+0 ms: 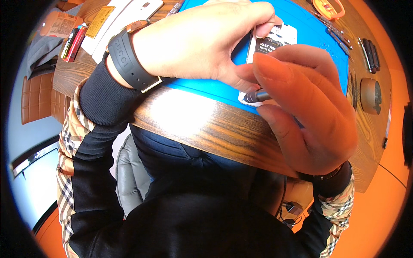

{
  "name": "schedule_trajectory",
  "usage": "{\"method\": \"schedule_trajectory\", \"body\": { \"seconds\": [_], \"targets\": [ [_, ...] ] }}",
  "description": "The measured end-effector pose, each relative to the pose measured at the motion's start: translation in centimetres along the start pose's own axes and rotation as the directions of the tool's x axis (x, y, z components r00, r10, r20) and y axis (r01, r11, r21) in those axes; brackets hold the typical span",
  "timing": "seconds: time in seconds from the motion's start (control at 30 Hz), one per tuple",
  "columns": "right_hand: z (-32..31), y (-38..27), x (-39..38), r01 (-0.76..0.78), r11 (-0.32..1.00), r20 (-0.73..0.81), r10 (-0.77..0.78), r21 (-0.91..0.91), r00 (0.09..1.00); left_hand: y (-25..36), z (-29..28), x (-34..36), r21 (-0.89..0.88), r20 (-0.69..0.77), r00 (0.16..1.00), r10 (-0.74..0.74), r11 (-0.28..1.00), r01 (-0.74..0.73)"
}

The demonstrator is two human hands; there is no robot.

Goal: The person uses a screwdriver to remove and reinsert screws from the back of a white smartphone placed on a blue mat. The person repeatedly handles the phone and screws, occasionally adjusting the phone's position.

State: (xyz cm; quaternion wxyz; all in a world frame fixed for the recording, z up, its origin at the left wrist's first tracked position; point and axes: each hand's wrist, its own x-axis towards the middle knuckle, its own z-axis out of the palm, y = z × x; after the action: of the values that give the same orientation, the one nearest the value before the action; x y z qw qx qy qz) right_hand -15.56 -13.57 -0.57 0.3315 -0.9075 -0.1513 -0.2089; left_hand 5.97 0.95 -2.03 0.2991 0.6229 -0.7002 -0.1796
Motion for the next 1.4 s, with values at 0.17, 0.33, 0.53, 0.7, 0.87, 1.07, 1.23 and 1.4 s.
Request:
{"method": "schedule_trajectory", "body": {
  "seconds": [0.17,0.33,0.53,0.7,0.87,1.07,1.23,1.4],
  "targets": [
    [0.3,0.5,-0.1,0.117,0.993,-0.068,-0.119,-0.028,0.991,-1.3,1.3,0.7,0.112,-0.154,0.980,0.126,0.988,-0.109],
    [-0.1,-0.3,0.7,0.054,0.995,-0.135,-0.042,0.082,0.990,-0.3,1.4,0.7,0.052,-0.099,0.994,0.042,0.998,-0.037],
    [-0.2,0.1,-0.3,0.060,0.995,-0.077,-0.053,0.084,0.996,0.0,1.2,0.9,0.021,-0.084,0.996,0.011,1.000,-0.010],
    [0.2,0.1,-0.1,0.070,0.989,-0.111,-0.056,0.130,0.992,0.2,1.2,0.8,0.012,-0.054,0.998,-0.040,0.999,0.040],
    [-0.1,0.3,0.0,0.101,0.990,-0.099,-0.091,0.098,0.991,0.4,0.9,0.9,-0.023,-0.077,0.997,0.001,1.000,-0.003],
    [0.8,0.4,-0.6,0.100,0.986,-0.133,-0.082,0.132,0.988,0.4,1.3,0.9,-0.003,-0.123,0.992,0.020,1.000,-0.020],
    [0.2,0.4,-1.0,0.114,0.987,-0.084,-0.105,0.112,0.991,0.5,1.1,0.8,-0.029,-0.053,0.998,-0.034,0.999,0.033],
    [0.7,0.4,-0.6,0.134,0.974,-0.122,-0.113,0.184,0.986,0.8,0.9,1.1,-0.024,-0.082,0.996,-0.017,1.000,0.015]
  ]
}}
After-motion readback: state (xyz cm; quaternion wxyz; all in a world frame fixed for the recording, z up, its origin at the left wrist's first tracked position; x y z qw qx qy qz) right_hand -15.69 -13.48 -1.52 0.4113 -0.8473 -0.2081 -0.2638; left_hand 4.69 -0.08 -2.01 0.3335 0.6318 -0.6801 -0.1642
